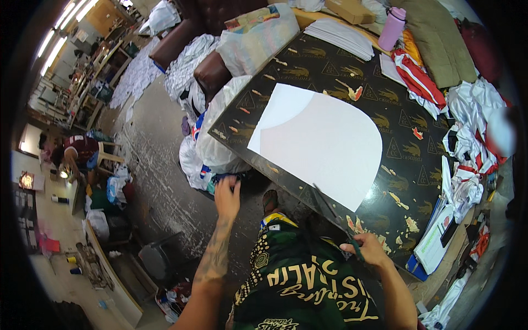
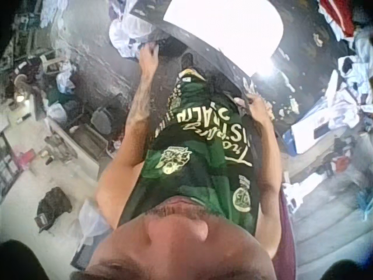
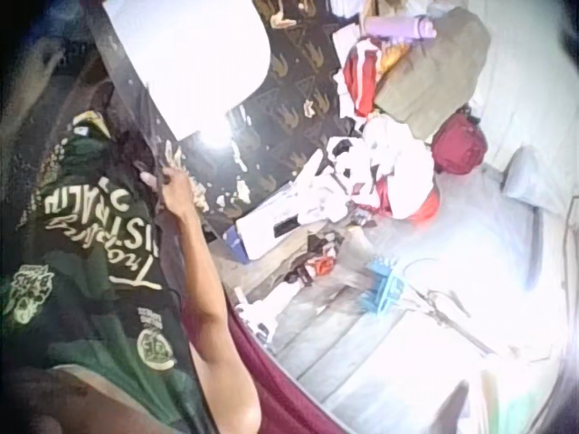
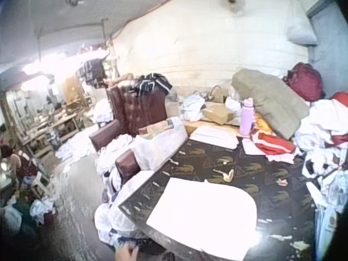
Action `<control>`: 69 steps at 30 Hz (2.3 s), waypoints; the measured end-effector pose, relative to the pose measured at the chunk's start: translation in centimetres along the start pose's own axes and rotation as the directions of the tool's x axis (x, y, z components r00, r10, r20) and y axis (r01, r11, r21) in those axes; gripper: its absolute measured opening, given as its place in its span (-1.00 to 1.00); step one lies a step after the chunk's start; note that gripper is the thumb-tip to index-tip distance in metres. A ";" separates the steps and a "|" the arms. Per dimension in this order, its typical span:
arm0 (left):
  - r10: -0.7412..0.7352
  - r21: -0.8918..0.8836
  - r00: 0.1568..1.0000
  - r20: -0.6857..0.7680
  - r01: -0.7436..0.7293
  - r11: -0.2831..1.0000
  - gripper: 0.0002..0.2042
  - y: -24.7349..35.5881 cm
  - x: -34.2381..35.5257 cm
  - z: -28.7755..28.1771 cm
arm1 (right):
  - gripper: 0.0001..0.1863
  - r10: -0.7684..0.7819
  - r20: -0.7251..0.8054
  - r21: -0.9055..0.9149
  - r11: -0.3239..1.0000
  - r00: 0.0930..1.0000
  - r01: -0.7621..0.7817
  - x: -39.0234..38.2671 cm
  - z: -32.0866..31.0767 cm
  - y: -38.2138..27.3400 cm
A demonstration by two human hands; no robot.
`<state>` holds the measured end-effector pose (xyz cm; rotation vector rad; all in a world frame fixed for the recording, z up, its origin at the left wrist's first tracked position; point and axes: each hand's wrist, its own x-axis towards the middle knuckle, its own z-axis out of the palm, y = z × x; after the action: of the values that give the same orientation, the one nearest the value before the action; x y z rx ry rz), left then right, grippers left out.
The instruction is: The person cuts red and white fabric pieces on a work table using shears. They repeatedly unfold, smooth, and cut the fabric into separate sections, then handle a white paper template and cut it as well. Cut fabric pieces are set aside on the table.
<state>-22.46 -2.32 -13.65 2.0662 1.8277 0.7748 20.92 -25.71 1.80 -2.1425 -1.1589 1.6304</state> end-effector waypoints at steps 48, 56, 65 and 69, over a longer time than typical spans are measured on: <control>0.847 -0.406 0.413 0.334 -0.748 0.525 -0.59 4.8 33.2 6.7 | -0.47 0.309 -0.060 0.918 0.391 0.949 -0.069 13.0 33.3 -30.9; 0.866 -0.375 0.359 0.348 -0.794 0.479 -0.52 3.9 33.4 7.9 | -0.59 0.505 -0.304 0.946 0.059 0.808 0.319 28.5 36.7 -42.8; 0.856 -0.363 0.354 0.376 -0.794 0.488 -0.52 4.3 33.5 7.9 | -0.53 0.591 -0.363 0.912 0.064 0.721 0.406 30.6 34.9 -43.3; 0.858 -0.369 0.350 0.375 -0.793 0.485 -0.51 4.1 33.5 8.0 | -0.47 0.583 -0.208 0.968 0.006 0.785 0.252 29.9 34.9 -42.3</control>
<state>-12.64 30.86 -11.00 2.7161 0.2942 0.3849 -26.92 13.31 -7.67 -1.4067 0.5898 0.9712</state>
